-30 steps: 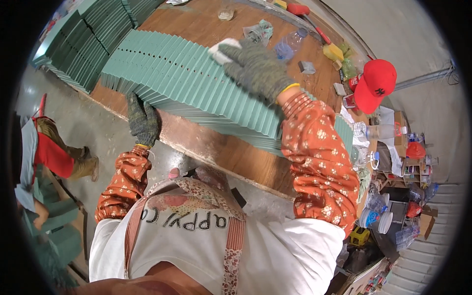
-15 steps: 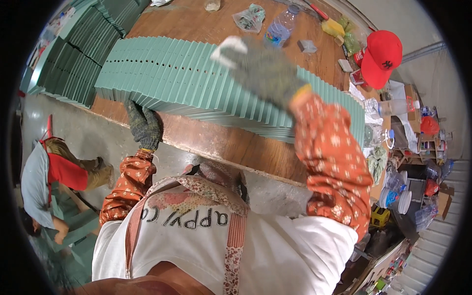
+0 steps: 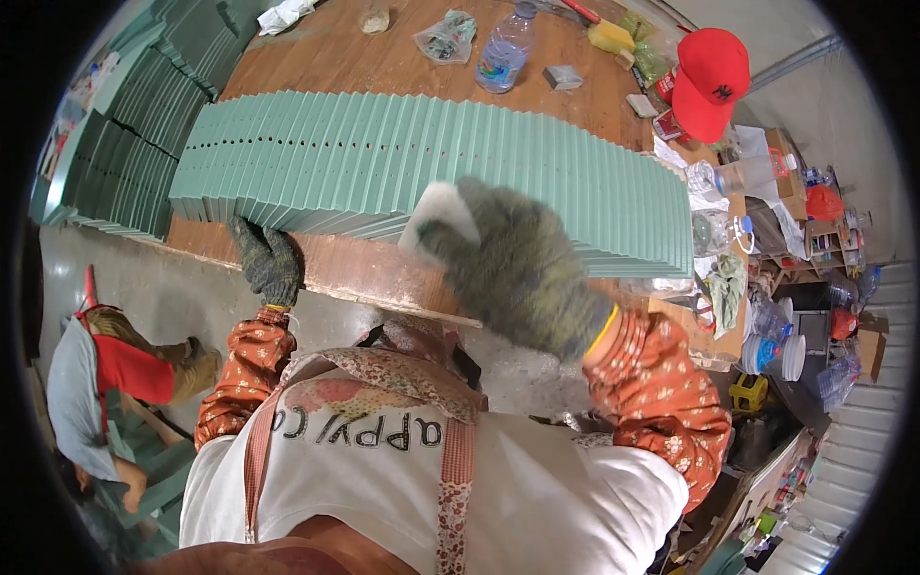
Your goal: Wiping down a series of green rectangular panels with a cloth.
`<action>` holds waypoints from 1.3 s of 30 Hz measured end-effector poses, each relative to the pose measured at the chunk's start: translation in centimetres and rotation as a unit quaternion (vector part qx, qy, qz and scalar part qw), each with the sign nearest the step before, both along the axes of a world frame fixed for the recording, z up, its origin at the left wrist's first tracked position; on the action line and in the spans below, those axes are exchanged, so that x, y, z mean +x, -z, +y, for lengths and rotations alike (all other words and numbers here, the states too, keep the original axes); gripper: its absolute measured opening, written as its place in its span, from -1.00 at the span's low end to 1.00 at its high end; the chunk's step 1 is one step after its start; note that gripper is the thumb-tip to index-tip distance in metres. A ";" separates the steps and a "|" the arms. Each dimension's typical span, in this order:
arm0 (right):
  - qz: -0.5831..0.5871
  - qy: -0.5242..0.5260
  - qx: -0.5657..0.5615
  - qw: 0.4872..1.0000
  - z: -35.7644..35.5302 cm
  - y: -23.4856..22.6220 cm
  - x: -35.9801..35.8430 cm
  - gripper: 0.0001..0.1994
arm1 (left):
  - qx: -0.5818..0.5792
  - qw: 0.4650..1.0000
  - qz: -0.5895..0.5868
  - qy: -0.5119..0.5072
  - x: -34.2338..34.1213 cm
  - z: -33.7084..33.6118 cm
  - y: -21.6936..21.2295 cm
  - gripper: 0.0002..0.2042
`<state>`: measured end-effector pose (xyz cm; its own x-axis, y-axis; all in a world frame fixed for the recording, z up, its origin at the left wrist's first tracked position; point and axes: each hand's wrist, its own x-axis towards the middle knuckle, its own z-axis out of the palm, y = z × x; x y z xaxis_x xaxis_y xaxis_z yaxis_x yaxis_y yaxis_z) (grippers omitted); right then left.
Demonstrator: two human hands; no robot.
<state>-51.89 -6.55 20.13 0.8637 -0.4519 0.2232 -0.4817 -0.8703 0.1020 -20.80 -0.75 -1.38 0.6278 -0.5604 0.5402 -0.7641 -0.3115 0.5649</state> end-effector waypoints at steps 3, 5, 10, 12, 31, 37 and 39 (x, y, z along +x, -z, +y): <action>0.005 0.028 -0.036 0.999 -3.7 -0.8 0.3 -0.64 | 0.010 1.000 -0.002 -0.006 0.0 0.2 0.0 -0.43; 0.043 0.076 -0.004 0.996 -8.9 -0.3 0.5 -0.58 | 0.006 1.000 -0.014 -0.016 0.4 0.1 0.8 -0.43; 0.020 0.141 -0.068 0.987 -15.7 0.8 1.4 -0.54 | 0.019 1.000 -0.001 -0.016 0.1 -0.1 1.0 -0.42; 0.001 0.138 -0.035 0.990 -15.5 0.0 2.2 -0.57 | 0.035 0.999 -0.004 -0.024 0.1 0.1 1.0 -0.42; -0.133 0.329 -0.027 0.934 3.4 3.3 10.1 -0.66 | 0.026 0.998 -0.031 0.057 -0.3 1.1 0.4 -0.38; -0.058 0.382 0.061 0.920 -4.6 0.9 11.5 -0.62 | -0.042 0.993 -0.048 0.104 -0.2 1.1 0.6 -0.37; -0.054 0.387 0.015 0.920 -7.9 2.0 12.4 -0.63 | -0.035 0.993 -0.056 0.099 0.0 1.0 0.7 -0.37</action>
